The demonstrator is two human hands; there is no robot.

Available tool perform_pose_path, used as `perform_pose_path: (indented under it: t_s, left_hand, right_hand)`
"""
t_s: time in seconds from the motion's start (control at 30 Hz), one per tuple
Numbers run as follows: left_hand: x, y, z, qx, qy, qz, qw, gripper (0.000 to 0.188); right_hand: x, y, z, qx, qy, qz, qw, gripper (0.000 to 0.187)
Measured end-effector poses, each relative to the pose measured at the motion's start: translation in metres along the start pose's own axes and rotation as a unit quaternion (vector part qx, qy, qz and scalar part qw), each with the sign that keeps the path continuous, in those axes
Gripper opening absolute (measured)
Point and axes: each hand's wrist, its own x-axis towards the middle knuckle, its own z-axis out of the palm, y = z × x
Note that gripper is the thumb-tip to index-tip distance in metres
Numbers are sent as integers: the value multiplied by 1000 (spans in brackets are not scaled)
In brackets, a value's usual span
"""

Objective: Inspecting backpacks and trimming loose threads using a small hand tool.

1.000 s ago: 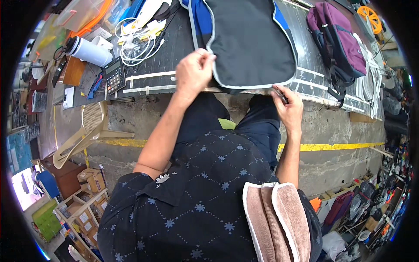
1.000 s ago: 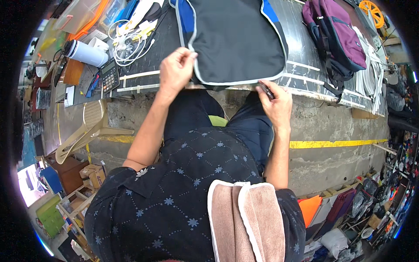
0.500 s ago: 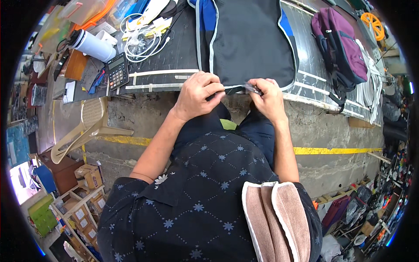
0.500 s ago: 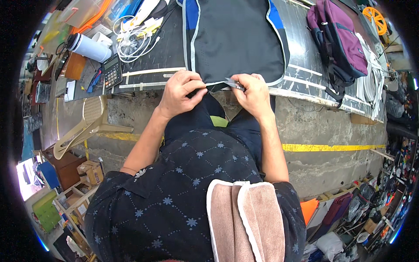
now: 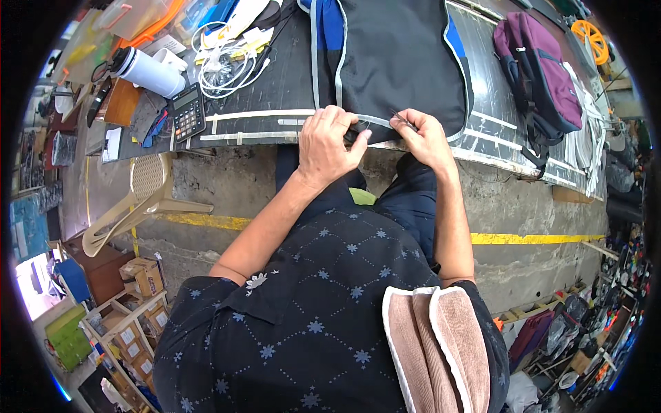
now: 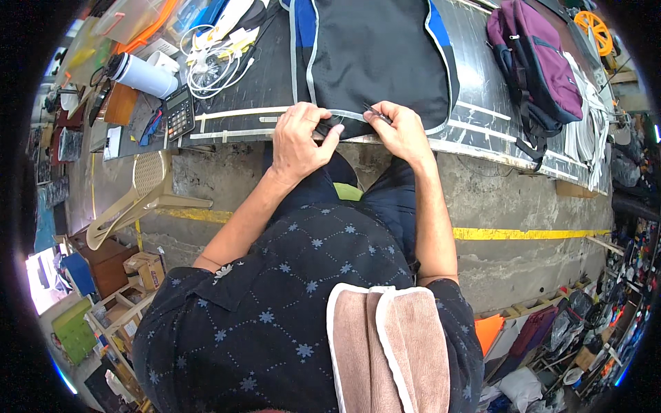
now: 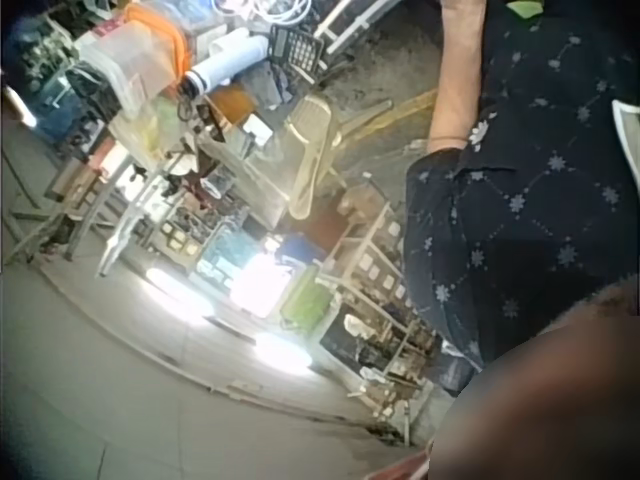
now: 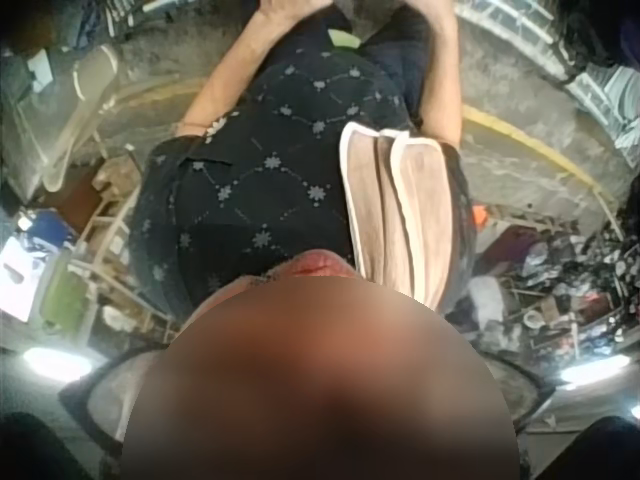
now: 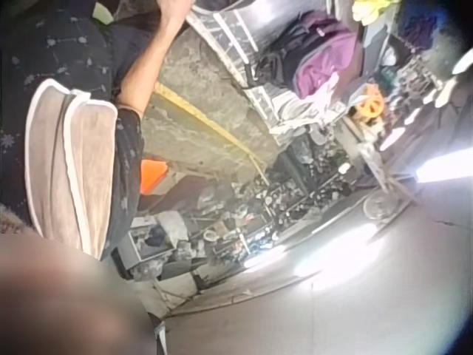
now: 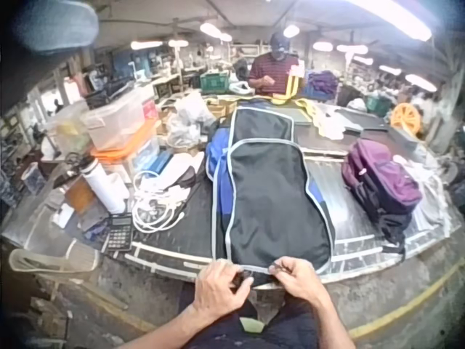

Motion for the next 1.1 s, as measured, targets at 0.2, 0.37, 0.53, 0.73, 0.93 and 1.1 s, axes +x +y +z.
perform_pose_path:
  t_s: [0.2,0.37,0.53,0.73,0.93,1.1]
  left_hand:
    - [2,8,9,54,-1,0,999,30]
    - [-3,7,13,40,-20,-8,999,19]
    - [-8,3,17,35,5,7,999,17]
    - [-12,-1,18,-62,14,-23,998,22]
    - [-5,0,13,21,9,-19,1000,20]
    - [-8,4,13,20,12,-20,1000,15]
  right_hand:
    - [2,8,-1,61,-39,-3,997,24]
    - [1,5,1,49,-19,5,999,24]
    - [-1,1,2,43,-8,1,999,24]
    - [-6,-3,3,29,-5,-22,999,25]
    - [-6,-2,2,43,-10,-23,999,25]
    - [-6,-4,2,43,6,-9,999,25]
